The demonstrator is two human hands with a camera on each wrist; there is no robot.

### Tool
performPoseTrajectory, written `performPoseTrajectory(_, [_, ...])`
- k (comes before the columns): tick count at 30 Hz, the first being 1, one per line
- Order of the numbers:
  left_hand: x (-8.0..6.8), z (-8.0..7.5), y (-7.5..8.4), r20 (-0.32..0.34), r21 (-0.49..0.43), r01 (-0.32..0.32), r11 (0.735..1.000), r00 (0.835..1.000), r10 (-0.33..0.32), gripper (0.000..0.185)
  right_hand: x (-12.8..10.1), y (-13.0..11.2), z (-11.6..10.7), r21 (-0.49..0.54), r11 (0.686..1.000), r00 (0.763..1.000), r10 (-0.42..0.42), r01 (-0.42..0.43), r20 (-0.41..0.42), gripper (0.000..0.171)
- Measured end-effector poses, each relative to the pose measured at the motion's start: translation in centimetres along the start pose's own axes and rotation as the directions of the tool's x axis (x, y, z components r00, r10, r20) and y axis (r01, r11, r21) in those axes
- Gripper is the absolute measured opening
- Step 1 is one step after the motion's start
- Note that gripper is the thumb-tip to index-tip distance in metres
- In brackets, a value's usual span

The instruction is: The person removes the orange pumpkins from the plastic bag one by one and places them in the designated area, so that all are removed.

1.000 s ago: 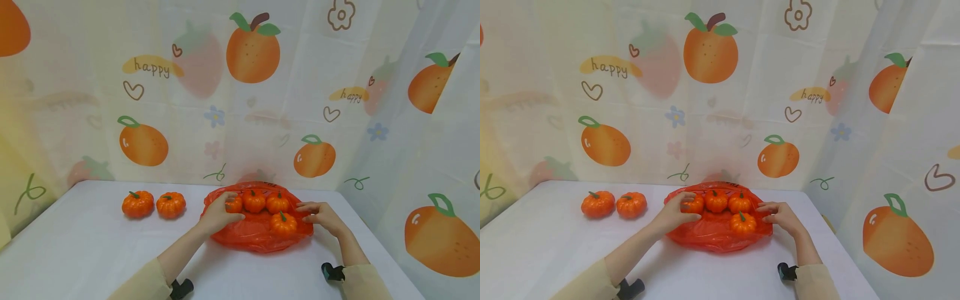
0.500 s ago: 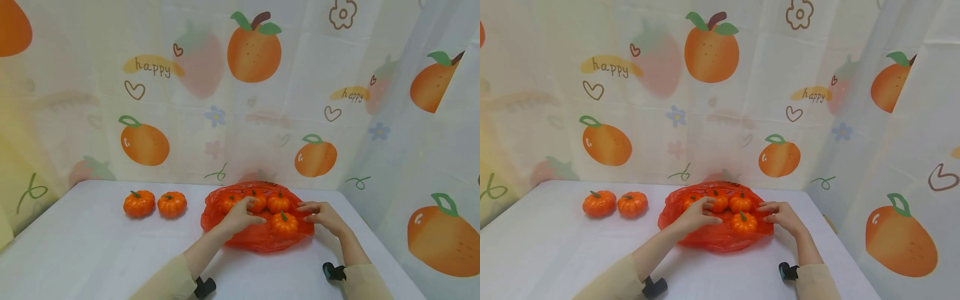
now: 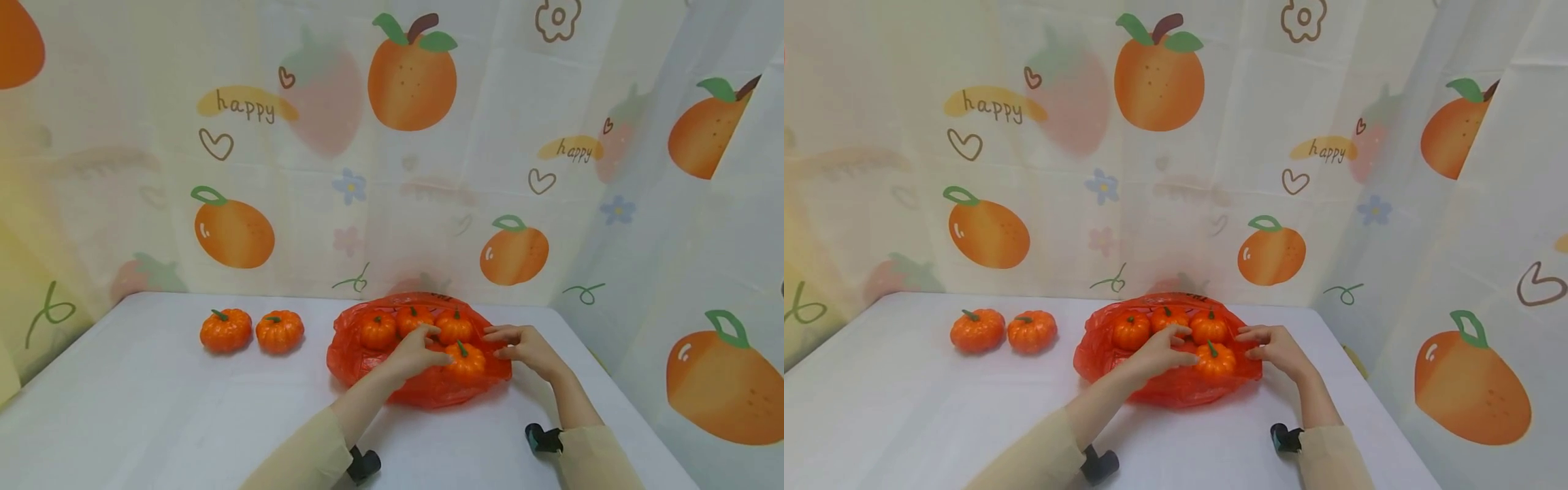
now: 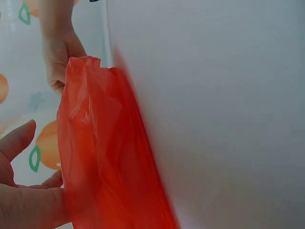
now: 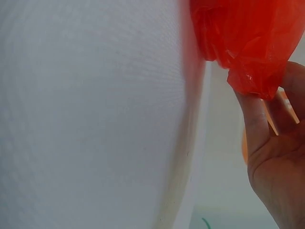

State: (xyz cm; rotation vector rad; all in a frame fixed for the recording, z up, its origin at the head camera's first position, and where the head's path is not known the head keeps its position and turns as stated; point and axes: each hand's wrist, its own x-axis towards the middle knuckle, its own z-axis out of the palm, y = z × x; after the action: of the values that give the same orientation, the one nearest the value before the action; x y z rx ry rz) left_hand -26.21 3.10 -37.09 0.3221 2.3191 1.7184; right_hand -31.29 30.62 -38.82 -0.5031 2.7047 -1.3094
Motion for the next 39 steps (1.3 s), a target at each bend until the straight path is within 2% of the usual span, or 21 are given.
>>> performPoseTrajectory(5, [0.4, 0.7, 0.0, 0.019, -0.027, 0.037, 0.999, 0.999, -0.037, 0.06, 0.0, -0.3, 0.1, 0.005, 1.0, 1.0, 0.005, -0.005, 0.004, 0.034])
performPoseTrajectory(9, [0.9, 1.2, -0.1, 0.013, -0.013, 0.06, 0.998, 0.998, -0.06, 0.06, -0.1, -0.4, 0.1, 0.003, 1.0, 1.0, 0.006, -0.006, 0.001, 0.034])
performPoseTrajectory(21, [2.3, 2.9, -0.3, -0.006, 0.106, 0.037, 0.994, 0.999, -0.037, 0.056, 0.0, -0.1, 0.1, 0.014, 1.0, 1.0, 0.009, -0.009, 0.014, 0.034])
performPoseTrajectory(39, [2.3, 3.1, -0.4, -0.004, 0.161, 0.046, 0.986, 0.999, -0.046, 0.058, 0.1, 0.2, 0.1, 0.011, 1.0, 1.0, 0.016, -0.016, 0.007, 0.036])
